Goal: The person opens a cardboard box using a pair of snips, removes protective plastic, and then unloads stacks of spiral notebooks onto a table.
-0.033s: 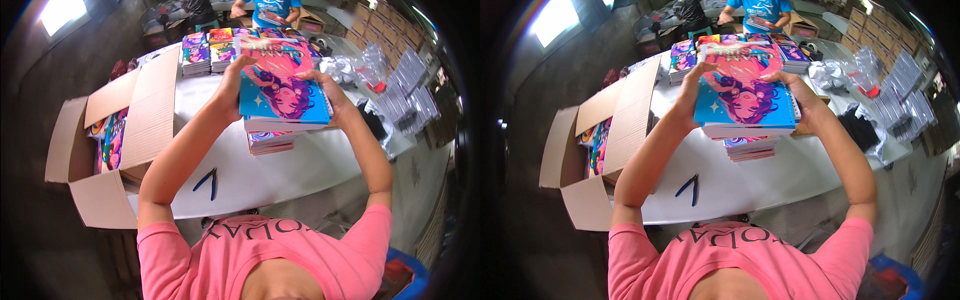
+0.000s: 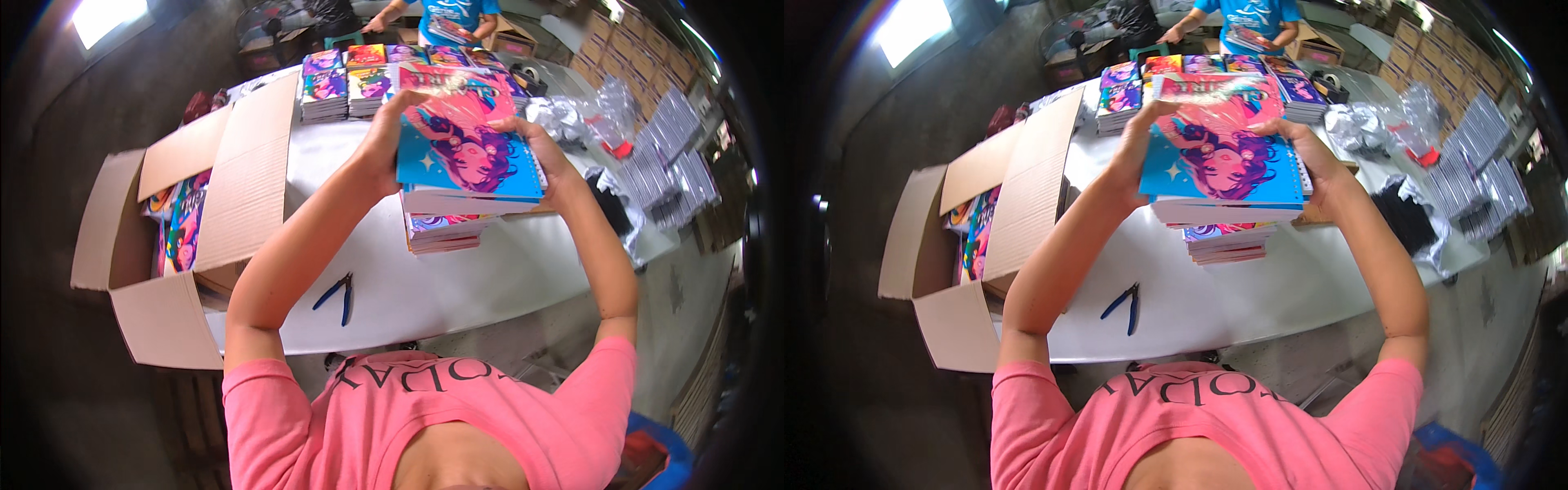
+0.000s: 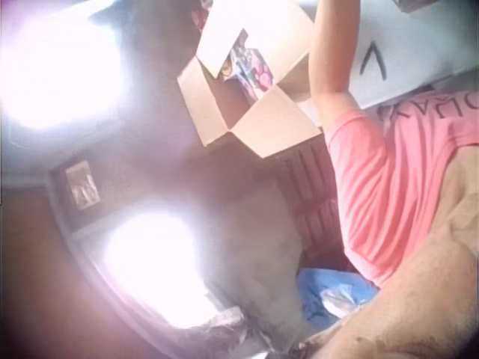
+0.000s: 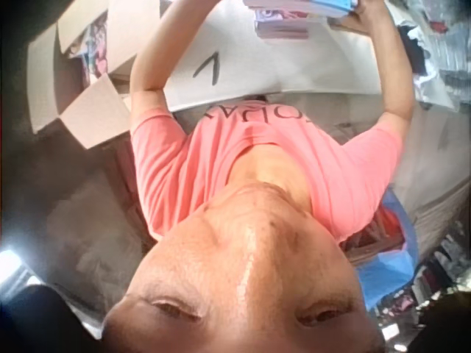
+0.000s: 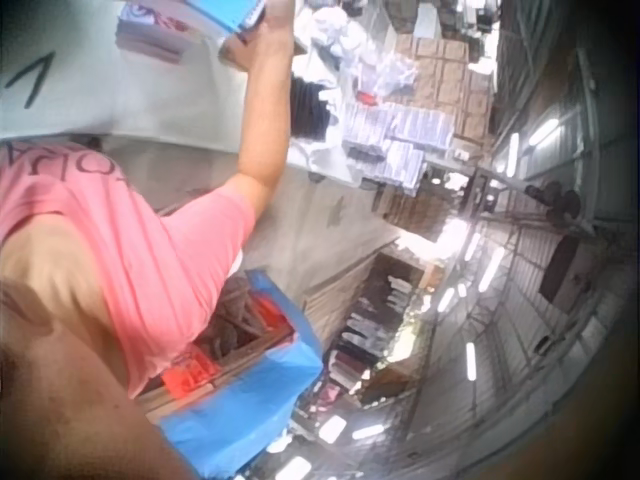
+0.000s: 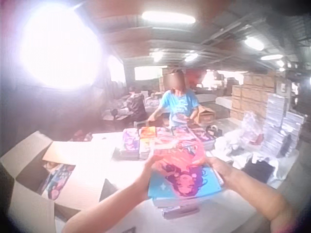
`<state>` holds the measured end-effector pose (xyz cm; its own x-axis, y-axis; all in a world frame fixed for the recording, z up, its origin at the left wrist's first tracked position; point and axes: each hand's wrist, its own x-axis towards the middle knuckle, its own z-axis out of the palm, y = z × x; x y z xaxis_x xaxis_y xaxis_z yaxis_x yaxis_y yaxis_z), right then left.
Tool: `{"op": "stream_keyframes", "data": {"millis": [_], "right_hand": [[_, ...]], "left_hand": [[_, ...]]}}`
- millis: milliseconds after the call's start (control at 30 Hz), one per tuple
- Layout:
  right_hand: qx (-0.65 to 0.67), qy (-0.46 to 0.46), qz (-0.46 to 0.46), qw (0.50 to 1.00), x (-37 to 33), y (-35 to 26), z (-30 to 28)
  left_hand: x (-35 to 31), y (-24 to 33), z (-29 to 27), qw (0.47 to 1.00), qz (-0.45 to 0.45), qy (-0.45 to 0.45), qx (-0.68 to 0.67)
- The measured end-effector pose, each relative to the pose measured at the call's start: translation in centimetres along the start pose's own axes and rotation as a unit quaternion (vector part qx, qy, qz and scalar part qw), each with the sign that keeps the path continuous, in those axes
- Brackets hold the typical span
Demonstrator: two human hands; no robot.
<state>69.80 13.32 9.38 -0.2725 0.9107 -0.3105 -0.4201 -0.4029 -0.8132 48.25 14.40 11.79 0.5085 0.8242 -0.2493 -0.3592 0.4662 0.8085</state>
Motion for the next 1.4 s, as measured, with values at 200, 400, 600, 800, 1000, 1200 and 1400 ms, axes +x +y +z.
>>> {"op": "stream_keyframes", "data": {"millis": [200,400,600,800,1000,1200,1400], "right_hand": [[-0.017,-0.02,0.01,1.0,3.0,-0.4,-3.0],[-0.029,0.007,0.107,0.994,4.6,2.3,-5.2],[-0.11,0.017,0.052,0.992,5.4,2.8,-5.2],[-0.079,-0.071,0.01,0.994,5.7,3.3,-3.4],[-0.058,-0.067,-0.018,0.996,6.6,2.1,-6.9],[-0.245,0.232,-0.456,0.824,-2.9,-1.5,-4.9],[-0.485,0.056,-0.732,0.476,-6.9,5.4,5.5]], "left_hand": [[4.0,-2.1,-1.6,1.0,-0.021,-0.015,-0.013],[9.1,-7.8,-6.0,0.969,-0.019,0.18,0.167],[8.9,-9.2,-5.8,0.974,0.121,0.173,0.084],[10.8,-9.5,-6.8,0.947,0.195,0.232,0.109],[4.6,-8.0,-4.0,0.931,0.17,0.26,0.194],[-16.1,1.4,-7.3,0.747,0.47,0.035,0.468],[-26.3,11.2,-26.3,0.695,0.172,0.476,0.511]]}}
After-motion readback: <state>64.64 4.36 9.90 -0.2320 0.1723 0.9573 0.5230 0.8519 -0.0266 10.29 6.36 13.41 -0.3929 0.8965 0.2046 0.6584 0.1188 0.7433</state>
